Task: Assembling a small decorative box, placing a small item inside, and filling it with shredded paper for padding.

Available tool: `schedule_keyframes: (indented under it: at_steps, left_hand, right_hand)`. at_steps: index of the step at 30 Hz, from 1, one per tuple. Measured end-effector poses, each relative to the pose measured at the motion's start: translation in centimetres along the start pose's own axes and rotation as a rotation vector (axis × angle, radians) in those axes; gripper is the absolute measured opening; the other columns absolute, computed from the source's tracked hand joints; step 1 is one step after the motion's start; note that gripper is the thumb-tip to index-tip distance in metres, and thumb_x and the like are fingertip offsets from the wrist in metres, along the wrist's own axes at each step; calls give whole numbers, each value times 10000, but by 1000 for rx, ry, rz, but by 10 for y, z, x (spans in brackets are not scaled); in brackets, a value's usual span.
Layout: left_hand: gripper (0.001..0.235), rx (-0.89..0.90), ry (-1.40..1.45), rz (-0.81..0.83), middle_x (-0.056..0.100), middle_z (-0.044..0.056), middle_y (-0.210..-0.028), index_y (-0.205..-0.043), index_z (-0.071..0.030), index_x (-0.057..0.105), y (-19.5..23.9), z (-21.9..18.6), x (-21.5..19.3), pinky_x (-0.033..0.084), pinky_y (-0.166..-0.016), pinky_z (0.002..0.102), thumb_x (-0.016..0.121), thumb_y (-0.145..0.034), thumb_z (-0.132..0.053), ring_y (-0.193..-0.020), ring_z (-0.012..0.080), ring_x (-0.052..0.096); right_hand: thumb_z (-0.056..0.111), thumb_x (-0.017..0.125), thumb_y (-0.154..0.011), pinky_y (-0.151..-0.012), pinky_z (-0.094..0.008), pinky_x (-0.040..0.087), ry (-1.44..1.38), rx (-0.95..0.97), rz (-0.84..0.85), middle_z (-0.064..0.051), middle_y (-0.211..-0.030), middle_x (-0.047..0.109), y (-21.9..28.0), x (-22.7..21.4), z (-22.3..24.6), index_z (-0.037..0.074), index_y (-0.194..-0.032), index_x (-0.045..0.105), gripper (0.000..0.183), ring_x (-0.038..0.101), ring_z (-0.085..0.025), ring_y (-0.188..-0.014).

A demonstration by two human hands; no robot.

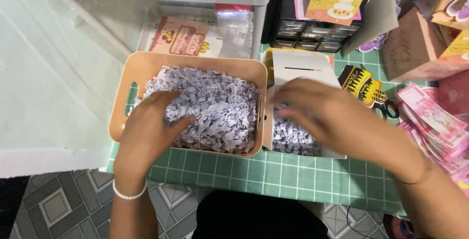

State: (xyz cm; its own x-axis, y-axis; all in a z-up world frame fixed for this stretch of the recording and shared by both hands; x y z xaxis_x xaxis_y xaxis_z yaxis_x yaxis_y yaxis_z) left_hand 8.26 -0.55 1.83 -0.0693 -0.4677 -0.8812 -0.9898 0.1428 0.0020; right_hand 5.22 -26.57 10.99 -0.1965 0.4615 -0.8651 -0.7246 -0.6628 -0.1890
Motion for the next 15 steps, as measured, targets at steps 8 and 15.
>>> schedule_keyframes:
  at_steps: [8,15]
  left_hand:
    - [492,-34,161,243,675,51,-1271,-1319,-116,595,-4,-21,-16,502,-910,390,595,-895,-366,-1099,191,678]
    - [478,67,-91,153,634,157,-1240,-1293,-65,596,-7,10,-7,502,-816,522,685,-864,-256,-1123,360,590]
  right_hand:
    - [275,638,-977,-724,-448,475,55,-428,184,-102,-788,597,-54,111,26,25,-834,612,290,572,-304,-749]
    - [283,600,-977,-730,-463,462,74,-208,397,-114,-798,643,-47,84,25,74,-897,644,228,600,-351,-745]
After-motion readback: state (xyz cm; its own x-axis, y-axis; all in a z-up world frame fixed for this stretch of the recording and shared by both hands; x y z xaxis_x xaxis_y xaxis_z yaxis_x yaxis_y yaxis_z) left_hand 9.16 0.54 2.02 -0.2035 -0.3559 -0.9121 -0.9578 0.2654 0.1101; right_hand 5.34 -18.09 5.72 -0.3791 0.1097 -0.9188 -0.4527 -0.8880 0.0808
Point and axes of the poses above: each hand's wrist, its own y-axis away from the middle knuckle, its own x-axis out of the palm, z = x × y, the point moved 7 cm from there along -y, towards the middle knuckle
